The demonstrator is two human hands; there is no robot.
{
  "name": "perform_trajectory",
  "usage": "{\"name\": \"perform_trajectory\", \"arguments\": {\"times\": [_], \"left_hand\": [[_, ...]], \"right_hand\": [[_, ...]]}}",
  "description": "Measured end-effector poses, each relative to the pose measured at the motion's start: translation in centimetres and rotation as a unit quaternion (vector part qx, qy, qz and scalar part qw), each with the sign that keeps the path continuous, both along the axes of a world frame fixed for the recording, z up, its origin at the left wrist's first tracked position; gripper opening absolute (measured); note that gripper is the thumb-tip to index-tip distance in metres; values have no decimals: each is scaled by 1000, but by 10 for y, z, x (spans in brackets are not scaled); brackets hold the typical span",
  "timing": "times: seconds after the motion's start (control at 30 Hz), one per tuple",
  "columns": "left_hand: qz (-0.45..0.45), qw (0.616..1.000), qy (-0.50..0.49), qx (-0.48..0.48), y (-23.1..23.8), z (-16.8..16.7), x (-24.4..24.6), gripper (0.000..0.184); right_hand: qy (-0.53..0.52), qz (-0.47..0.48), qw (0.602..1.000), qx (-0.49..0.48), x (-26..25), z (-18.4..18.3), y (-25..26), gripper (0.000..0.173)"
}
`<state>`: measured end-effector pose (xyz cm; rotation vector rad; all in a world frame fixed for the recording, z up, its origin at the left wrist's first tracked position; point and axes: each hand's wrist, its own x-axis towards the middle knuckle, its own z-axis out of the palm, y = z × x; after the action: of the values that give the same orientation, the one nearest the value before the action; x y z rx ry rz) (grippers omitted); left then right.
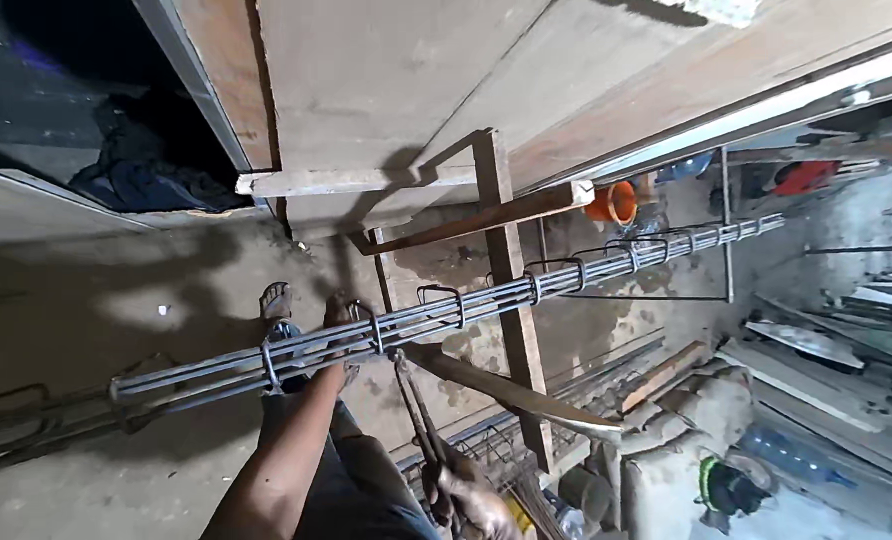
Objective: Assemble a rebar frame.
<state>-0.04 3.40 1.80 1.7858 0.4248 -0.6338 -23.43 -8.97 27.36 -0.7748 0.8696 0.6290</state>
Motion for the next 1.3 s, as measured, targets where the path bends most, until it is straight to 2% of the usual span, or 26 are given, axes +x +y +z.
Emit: {"name": "perform_trajectory", "arguments": {"times": [0.07, 0.13, 0.17, 0.23, 0.3, 0.37, 0.4, 0.47, 0.53, 0.6, 0.63, 0.73, 0.77, 0.8, 0.83, 0.87, 0.97, 1.03, 1.1, 1.17, 1.23, 1.3], "left_hand": [[9, 995, 78, 65, 16, 5, -34, 44], [-69, 983, 132, 107, 38, 39, -64, 45], [-71, 982, 149, 91, 44, 61, -74, 44], [-35, 987, 153, -44, 50, 115, -100, 47], [-34, 977, 107, -182, 52, 174, -124, 49], [-68, 969, 47, -231, 53, 217, -142, 55], [-90, 973, 13, -213, 51, 234, -146, 54], [-138, 975, -90, -146, 39, 265, -145, 38], [-198, 958, -184, -96, 27, 288, -142, 28], [-265, 921, -285, -6, 16, 309, -145, 30], [-305, 885, -349, 34, 9, 317, -146, 32], [-414, 714, -541, 162, -13, 339, -137, 36], [-417, 673, -576, 202, -20, 351, -132, 35], [-401, 655, -597, 232, -27, 363, -127, 34], [-376, 657, -602, 253, -32, 376, -121, 33], [-350, 680, -591, 257, -34, 389, -113, 34], [-290, 799, -485, 206, -28, 425, -91, 34], [-259, 856, -416, 164, -15, 434, -84, 39], [-241, 889, -372, 110, 3, 433, -81, 40], [-203, 912, -355, 33, 23, 423, -83, 35], [-151, 918, -367, -16, 43, 415, -86, 31], [-94, 922, -375, -25, 62, 414, -88, 32]], "right_hand": [[14, 14, 999, -40, 6, -7, 3, 78], [3, 23, 998, -57, 1, -11, 0, 74], [-13, 46, 995, -84, -1, -11, -5, 68], [-52, 110, 983, -138, -9, -5, -16, 57], [-91, 167, 966, -175, -20, 5, -19, 53], [-137, 199, 952, -188, -29, 14, -19, 51], [-161, 197, 948, -190, -33, 21, -18, 51], [-218, 172, 938, -208, -45, 29, -15, 49], [-271, 151, 910, -276, -52, 30, -13, 40], [-297, 78, 888, -342, -55, 26, -9, 27], [-297, 20, 883, -364, -55, 23, -7, 25], [-255, -111, 880, -385, -44, 27, -16, 24], [-229, -128, 882, -391, -40, 30, -23, 26], [-193, -150, 879, -410, -36, 29, -29, 28], [-152, -182, 866, -440, -33, 27, -34, 31], [-124, -227, 844, -470, -29, 23, -39, 32], [-116, -335, 772, -528, -6, 27, -60, 30], [-115, -363, 735, -561, 18, 37, -80, 32], [-95, -381, 710, -585, 48, 41, -106, 37], [-49, -393, 685, -611, 74, 33, -133, 32], [17, -401, 689, -604, 91, 14, -156, 34], [88, -390, 719, -569, 96, -6, -171, 37]]}}
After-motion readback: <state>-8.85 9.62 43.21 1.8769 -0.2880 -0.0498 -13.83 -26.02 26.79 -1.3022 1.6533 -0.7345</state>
